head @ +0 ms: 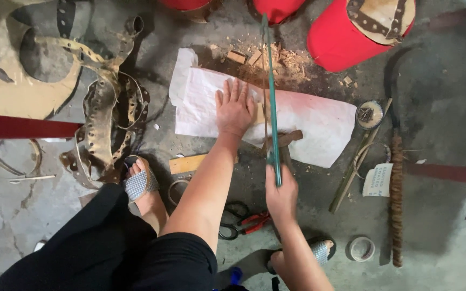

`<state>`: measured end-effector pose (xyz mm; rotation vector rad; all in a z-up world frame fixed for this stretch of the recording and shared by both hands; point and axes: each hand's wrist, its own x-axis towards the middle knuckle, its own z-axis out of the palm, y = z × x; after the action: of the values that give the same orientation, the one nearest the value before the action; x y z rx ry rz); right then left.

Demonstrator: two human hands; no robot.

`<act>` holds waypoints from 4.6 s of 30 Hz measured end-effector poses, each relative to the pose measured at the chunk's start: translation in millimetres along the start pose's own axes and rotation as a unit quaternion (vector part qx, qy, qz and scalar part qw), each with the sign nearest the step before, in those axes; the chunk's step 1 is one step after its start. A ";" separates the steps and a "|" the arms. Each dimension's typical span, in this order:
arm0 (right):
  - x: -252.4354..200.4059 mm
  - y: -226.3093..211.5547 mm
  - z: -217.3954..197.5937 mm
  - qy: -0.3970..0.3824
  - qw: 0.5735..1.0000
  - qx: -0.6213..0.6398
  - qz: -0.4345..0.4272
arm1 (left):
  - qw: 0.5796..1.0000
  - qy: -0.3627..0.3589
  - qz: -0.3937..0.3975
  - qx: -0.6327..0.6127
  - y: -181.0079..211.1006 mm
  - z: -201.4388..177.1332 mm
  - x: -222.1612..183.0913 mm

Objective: A person uses a hand saw to cut through a small wooden block while sitting on the floor.

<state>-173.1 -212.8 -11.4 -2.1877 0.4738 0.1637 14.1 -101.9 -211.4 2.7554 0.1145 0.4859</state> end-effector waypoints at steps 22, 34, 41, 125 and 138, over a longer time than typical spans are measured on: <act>-39.7 22.6 -15.5 -0.016 1.000 0.002 0.027 | 0.999 0.052 0.009 -0.011 2.0 -1.8 -0.6; -48.8 17.1 -19.5 -0.001 1.000 0.009 0.009 | 1.000 0.010 0.005 -0.005 2.8 -7.5 -1.7; 11.2 15.8 9.8 0.004 0.999 0.012 -0.051 | 1.000 0.022 0.012 -0.014 4.9 -20.0 3.4; -51.8 34.6 -15.2 0.008 0.999 0.018 -0.044 | 1.000 -0.017 -0.003 -0.020 3.8 -7.0 1.8; -48.9 36.7 -8.9 0.032 0.999 0.031 -0.024 | 0.999 0.028 -0.004 -0.028 5.3 -2.0 1.2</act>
<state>-232.9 -226.4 -19.2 -2.1463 0.4558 0.0528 14.6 -106.1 -207.5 2.6870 0.1246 0.5566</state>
